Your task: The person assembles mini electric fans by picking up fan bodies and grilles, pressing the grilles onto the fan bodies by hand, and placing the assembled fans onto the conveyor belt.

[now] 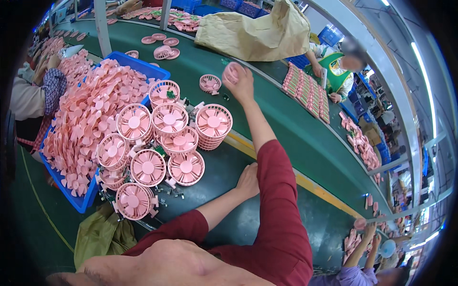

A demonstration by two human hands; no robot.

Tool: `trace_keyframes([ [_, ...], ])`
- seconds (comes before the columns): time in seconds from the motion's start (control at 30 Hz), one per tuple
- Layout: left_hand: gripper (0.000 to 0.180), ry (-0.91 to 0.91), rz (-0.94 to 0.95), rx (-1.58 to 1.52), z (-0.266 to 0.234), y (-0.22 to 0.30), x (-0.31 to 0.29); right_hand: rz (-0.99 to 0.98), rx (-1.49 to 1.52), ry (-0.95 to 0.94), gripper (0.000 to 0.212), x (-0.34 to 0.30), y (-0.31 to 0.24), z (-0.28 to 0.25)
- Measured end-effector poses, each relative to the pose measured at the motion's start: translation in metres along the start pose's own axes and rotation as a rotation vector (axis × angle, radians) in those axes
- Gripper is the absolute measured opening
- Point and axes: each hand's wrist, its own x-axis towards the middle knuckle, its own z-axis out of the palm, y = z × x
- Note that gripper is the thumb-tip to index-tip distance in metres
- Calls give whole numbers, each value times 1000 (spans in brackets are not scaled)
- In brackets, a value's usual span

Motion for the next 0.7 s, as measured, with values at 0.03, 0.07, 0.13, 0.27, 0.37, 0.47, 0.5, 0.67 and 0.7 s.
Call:
trace_keyframes([
  [0.03,16,-2,1,4,5,-2,-3,7,55,-16,66,9,0,8],
  [0.07,20,-48,14,10,9,-6,-5,20,43,-33,67,15,0,17],
  [0.13,27,-93,6,26,12,-9,-6,31,19,-95,69,13,3,38],
  [0.27,50,-281,-131,-107,7,-6,-8,50,-40,-216,76,1,10,65],
  [0.37,56,-307,-377,-531,26,-19,-21,13,9,-170,77,4,-1,76],
  [0.47,56,-283,-267,-445,15,-15,-16,42,20,-190,81,-4,13,71],
  [0.5,56,-343,-74,-57,5,-12,-13,53,13,-206,81,-9,9,70],
  [0.67,54,-151,63,80,17,-12,-11,30,38,-171,82,-11,15,52],
  [0.7,52,-118,77,126,19,-11,-11,27,44,-184,81,-14,14,47],
])
